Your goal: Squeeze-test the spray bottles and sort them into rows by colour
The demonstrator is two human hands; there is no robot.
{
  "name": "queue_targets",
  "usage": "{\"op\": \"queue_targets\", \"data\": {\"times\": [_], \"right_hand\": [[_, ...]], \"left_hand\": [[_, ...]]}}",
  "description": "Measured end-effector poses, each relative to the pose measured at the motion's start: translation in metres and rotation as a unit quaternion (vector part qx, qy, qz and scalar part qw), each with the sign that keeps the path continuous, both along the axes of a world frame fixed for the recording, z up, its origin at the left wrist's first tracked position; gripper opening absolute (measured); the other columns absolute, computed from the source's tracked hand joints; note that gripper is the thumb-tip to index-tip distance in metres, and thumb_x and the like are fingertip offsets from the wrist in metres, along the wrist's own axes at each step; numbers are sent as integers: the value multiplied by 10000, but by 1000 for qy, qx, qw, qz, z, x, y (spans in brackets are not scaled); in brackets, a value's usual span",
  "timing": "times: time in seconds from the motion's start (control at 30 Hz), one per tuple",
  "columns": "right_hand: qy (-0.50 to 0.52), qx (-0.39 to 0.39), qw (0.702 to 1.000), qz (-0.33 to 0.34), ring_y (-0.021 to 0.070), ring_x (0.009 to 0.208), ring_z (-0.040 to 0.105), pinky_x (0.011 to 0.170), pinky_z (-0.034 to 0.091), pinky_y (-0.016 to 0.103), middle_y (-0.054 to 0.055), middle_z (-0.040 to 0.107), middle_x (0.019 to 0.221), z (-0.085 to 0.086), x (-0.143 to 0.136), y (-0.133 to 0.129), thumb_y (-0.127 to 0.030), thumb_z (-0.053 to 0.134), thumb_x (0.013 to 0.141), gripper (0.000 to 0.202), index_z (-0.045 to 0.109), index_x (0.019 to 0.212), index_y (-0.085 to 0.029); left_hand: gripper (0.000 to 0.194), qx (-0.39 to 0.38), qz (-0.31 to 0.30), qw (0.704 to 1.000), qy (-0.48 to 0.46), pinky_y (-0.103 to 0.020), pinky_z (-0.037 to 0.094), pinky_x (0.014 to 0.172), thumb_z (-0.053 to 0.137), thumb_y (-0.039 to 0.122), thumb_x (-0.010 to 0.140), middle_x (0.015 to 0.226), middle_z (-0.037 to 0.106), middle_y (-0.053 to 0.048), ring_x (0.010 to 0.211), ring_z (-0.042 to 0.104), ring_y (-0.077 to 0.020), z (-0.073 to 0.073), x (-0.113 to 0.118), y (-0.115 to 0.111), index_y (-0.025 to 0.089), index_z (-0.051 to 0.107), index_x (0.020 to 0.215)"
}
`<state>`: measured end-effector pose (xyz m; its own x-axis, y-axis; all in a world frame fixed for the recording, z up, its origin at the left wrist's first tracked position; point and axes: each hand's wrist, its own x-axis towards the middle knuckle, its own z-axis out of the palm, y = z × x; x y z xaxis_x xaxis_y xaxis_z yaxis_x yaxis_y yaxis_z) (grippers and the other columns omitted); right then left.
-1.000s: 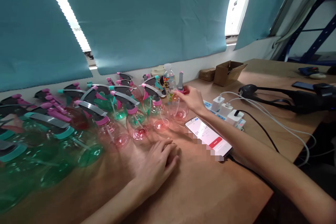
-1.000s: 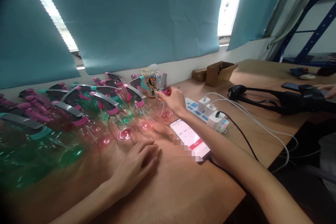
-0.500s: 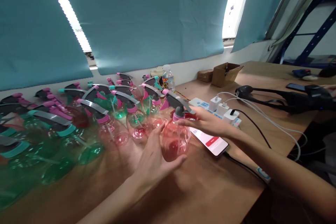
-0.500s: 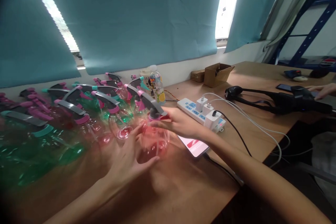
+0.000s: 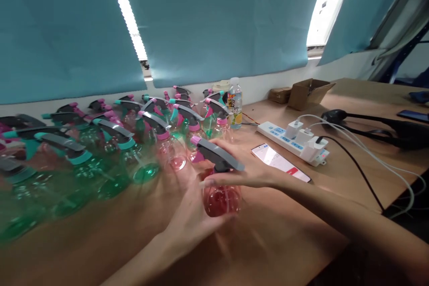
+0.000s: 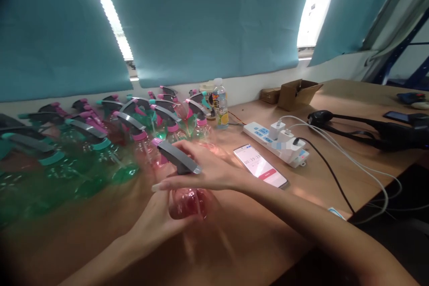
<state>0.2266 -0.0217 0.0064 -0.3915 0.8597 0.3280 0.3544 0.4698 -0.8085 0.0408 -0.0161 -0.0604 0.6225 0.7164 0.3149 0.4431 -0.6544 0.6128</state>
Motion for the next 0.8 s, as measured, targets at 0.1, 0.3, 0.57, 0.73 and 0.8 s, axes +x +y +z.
{"op": "queue_targets", "data": {"times": [0.1,0.3,0.57,0.73,0.8], "right_hand": [[-32,26,999,3,147,652,530,544,406,281,-24,594,811,1,-16,-1,-496,666,793,438,557,1148,-264],[-45,32,997,-51,170,784,597,651,473,300,-7,647,953,-3,-40,-6,-512,599,846,378,574,1173,-326],[36,3,998,51,145,691,597,631,508,303,-4,640,885,-14,-69,14,-405,621,848,298,593,1110,-266],[48,41,996,59,185,769,646,621,538,319,39,662,1023,-23,-76,25,-345,689,781,446,560,1201,-262],[49,57,996,43,211,879,657,650,548,316,46,661,1071,-26,-79,27,-284,690,762,436,574,1181,-255]], "left_hand": [[813,-35,-19,998,-41,-575,424,1021,784,410,732,1314,530,-126,1254,473,-381,0,-11,-4,248,349,1400],[981,-44,-31,997,-48,-552,371,1067,798,462,717,1448,387,-124,1313,395,-368,-3,-35,-8,290,189,1466],[830,67,23,988,135,-609,321,1045,644,618,802,1420,437,-178,1305,382,-402,-23,-86,-6,191,321,1436],[665,63,60,975,206,-606,321,1051,602,572,852,1407,466,-162,1328,366,-388,-22,-101,-7,187,441,1370],[655,61,64,973,213,-603,318,1055,597,551,861,1414,461,-171,1335,361,-384,-21,-101,-7,164,448,1368]]}}
